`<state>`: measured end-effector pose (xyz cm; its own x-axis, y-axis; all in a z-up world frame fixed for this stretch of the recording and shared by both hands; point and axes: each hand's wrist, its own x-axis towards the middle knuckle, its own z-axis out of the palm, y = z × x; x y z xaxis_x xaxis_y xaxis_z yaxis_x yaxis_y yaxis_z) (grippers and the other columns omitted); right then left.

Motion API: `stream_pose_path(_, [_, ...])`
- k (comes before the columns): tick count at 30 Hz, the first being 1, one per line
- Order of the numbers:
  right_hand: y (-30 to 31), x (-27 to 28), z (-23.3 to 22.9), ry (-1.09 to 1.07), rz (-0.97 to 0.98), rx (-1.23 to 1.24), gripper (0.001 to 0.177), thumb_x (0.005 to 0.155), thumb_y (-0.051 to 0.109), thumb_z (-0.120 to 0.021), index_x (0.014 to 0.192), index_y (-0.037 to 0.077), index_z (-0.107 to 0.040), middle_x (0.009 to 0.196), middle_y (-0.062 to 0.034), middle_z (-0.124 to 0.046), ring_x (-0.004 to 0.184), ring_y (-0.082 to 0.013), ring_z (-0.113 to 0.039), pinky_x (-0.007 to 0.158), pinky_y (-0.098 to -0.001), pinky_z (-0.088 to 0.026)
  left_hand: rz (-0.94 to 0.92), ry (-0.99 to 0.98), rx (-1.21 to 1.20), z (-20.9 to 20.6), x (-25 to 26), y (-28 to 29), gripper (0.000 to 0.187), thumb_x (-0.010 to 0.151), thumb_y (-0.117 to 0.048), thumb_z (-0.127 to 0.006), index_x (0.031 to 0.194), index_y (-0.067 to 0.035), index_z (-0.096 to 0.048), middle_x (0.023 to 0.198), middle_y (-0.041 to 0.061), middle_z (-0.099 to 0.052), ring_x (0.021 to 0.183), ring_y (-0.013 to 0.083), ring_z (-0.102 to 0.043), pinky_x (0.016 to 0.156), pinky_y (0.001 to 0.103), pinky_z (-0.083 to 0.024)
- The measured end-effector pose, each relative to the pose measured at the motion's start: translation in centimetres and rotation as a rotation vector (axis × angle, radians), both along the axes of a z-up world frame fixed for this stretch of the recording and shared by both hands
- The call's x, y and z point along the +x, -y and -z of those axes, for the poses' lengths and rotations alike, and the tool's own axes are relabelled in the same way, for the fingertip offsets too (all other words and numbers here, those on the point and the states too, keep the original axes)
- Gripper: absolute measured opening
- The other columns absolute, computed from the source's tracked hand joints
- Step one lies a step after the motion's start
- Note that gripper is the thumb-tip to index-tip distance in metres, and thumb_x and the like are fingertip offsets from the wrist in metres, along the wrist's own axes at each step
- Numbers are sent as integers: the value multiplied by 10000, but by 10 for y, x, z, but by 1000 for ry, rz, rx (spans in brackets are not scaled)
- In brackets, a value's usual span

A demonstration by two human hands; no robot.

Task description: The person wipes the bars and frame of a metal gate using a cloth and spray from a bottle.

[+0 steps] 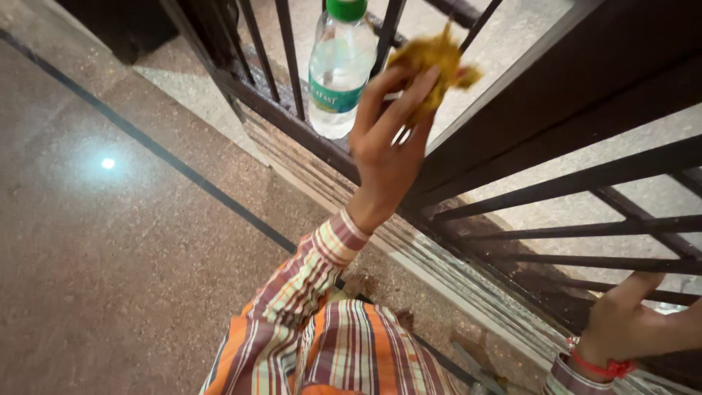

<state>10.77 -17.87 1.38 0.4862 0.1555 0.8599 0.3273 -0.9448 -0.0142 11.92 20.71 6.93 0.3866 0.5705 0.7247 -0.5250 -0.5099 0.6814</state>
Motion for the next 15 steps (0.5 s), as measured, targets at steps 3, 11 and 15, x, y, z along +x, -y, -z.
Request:
stream_pose_path(3, [-9,-9,-8,-6,34,-1,482,1053,35,-581,1474,-142,-430,1473,-297,-443,1371,-448,-483,1181,-551,-395,-44,-13,-20,13,-2,1,340,948,41,-792,1243,-94,-689,1284,55,-623,1114,197,-688,895,262,-609])
stream_pose_path(11, [-26,2,-38,11,-72,1,507,1140,108,-653,1546,-90,-424,1563,-315,-468,1507,-418,-362,1255,-529,-292,-99,-2,53,13,13,2,373,878,30,-841,1211,-70,-707,1264,72,-631,1117,234,-672,942,314,-605])
stream_pose_path(15, [-24,8,-34,-108,-183,339,453,1075,203,-607,1455,-9,-481,1548,-254,-497,1539,-432,-313,1289,-617,-240,-159,-59,60,37,10,0,353,868,17,-870,1164,-42,-688,1250,83,-654,1161,249,-678,969,347,-607])
